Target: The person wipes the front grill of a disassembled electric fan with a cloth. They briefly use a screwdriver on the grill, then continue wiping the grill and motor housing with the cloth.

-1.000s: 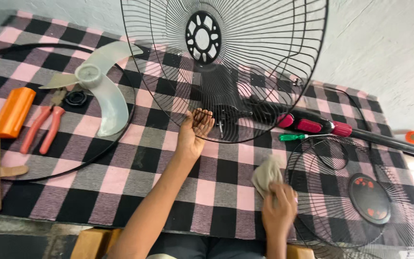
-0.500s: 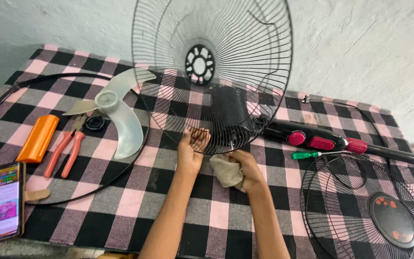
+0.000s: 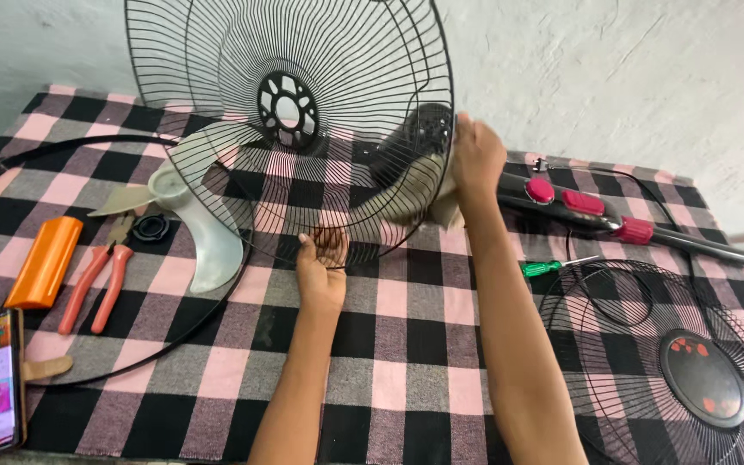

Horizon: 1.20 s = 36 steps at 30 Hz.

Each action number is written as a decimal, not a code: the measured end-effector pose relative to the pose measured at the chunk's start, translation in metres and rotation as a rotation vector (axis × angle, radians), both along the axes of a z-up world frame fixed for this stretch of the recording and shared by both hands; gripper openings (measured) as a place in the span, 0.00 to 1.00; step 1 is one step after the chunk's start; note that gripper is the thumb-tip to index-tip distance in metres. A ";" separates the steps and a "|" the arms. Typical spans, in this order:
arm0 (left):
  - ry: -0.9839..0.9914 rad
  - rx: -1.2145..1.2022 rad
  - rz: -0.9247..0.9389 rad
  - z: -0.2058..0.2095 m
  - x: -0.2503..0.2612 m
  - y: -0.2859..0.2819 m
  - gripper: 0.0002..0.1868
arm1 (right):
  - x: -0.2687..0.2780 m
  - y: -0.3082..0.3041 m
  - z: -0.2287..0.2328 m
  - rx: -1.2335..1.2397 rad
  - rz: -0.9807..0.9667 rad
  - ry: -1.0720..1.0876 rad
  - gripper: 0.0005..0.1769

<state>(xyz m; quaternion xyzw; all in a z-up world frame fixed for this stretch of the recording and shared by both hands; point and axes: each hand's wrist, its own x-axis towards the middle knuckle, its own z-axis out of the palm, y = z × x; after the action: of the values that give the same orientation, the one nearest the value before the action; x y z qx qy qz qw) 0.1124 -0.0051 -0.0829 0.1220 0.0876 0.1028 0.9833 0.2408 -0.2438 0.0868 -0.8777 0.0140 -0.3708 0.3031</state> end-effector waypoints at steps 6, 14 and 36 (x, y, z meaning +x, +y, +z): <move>0.152 0.035 -0.030 0.015 -0.009 -0.003 0.22 | 0.085 -0.019 -0.018 0.673 0.747 -0.160 0.12; 0.140 0.172 -0.018 0.038 -0.021 -0.009 0.23 | -0.074 -0.079 -0.026 1.453 0.573 -0.094 0.07; 0.206 0.316 -0.038 0.043 -0.024 -0.016 0.19 | 0.050 0.005 -0.086 0.506 0.079 -0.329 0.28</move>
<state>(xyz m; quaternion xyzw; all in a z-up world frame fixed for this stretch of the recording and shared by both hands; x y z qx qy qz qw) 0.0888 -0.0215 -0.0395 0.2866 0.1684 0.0835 0.9394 0.2913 -0.2390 0.0003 -0.7023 0.0223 -0.4808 0.5245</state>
